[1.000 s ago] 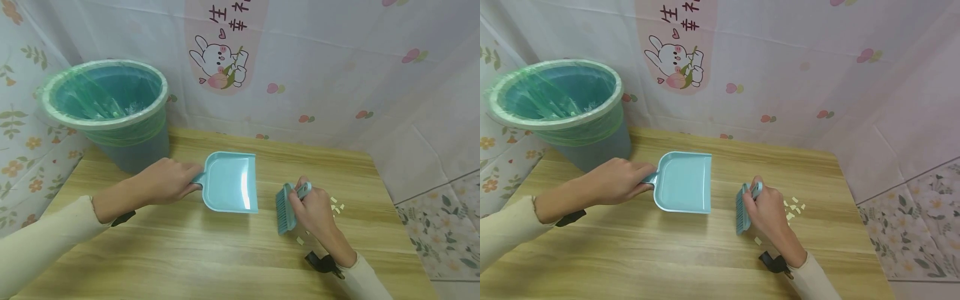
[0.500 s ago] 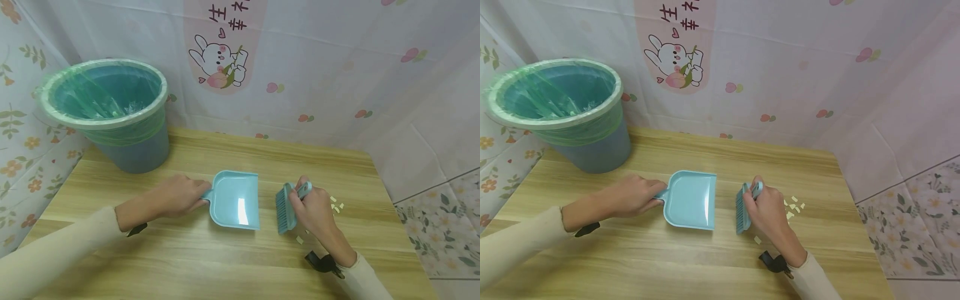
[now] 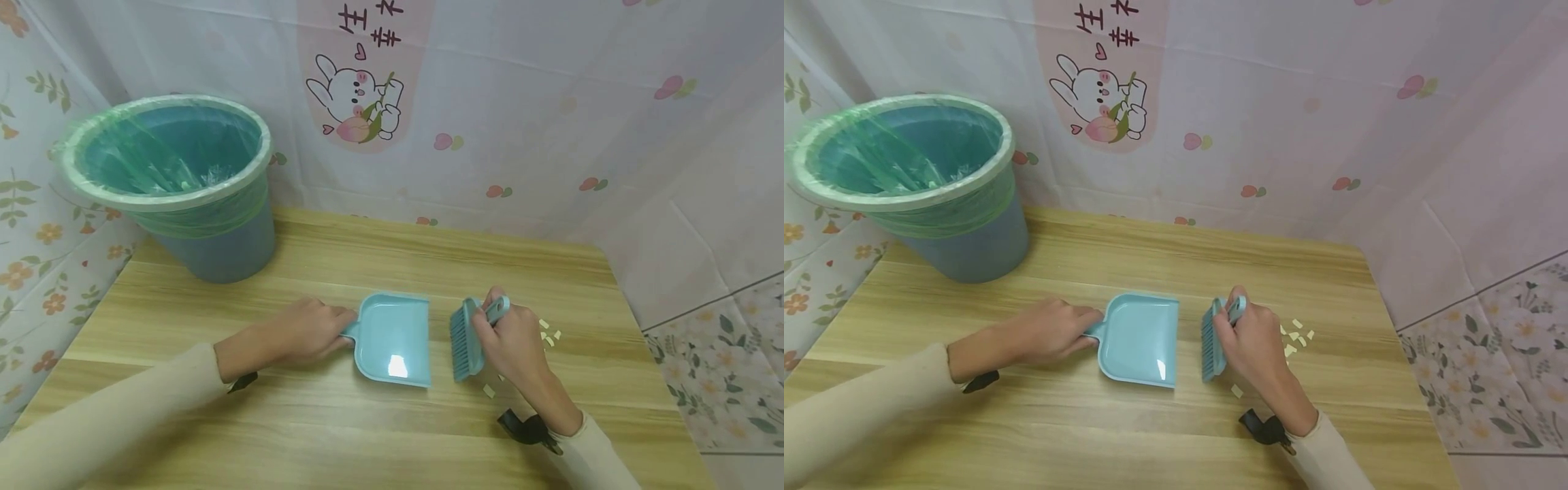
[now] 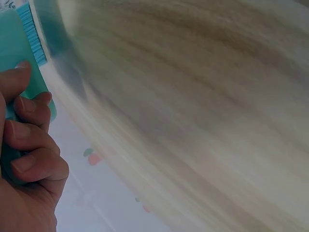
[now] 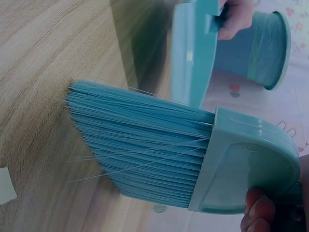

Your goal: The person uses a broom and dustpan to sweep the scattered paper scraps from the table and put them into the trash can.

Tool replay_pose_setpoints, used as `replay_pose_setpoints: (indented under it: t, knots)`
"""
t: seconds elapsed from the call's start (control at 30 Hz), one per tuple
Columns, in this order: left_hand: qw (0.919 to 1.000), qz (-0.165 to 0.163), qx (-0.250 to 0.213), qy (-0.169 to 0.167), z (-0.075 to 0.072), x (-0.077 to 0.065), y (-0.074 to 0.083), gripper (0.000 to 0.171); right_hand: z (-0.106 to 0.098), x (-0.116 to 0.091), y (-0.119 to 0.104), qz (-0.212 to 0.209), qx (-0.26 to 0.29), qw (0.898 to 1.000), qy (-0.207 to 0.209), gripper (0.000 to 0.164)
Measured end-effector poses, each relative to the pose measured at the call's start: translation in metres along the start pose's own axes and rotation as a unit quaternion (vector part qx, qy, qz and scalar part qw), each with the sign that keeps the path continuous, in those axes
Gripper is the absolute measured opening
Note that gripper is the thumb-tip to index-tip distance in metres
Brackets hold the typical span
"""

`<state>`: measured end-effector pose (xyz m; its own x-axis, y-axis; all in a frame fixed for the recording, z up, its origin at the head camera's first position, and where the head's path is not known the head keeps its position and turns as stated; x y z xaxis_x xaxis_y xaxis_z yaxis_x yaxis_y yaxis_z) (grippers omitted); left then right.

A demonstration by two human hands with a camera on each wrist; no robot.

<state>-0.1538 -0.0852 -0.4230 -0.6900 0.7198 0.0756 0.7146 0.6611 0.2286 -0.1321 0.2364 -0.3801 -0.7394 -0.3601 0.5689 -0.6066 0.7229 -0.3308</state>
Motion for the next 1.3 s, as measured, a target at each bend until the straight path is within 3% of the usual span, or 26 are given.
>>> replay_pose_setpoints:
  t: [0.23,0.5,1.3]
  knots:
    - [0.9995,-0.002,-0.02,-0.023,0.016,0.007,0.0,0.024,0.0,0.0,-0.001,-0.003,-0.005,1.0,-0.001,0.021]
    - [0.9993,-0.003,-0.025,-0.027,0.025,0.01,0.001,0.025,0.001,0.0,-0.002,0.001,0.0,1.0,-0.004,0.021]
    - [0.9996,-0.006,-0.014,-0.023,0.024,0.015,0.005,0.023,0.001,0.001,-0.001,-0.013,-0.007,1.0,0.0,0.023]
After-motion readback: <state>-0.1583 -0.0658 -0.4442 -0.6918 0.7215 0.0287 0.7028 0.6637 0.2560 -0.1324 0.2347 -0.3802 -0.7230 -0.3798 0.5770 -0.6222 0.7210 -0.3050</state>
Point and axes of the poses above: each hand's wrist, its own x-axis towards the middle knuckle, its own z-axis out of the palm, y = z × x, the point moved 4 cm from there along x, towards the middle knuckle, and after that the axes turned 11 degrees about -z, right-handed, at the moved point
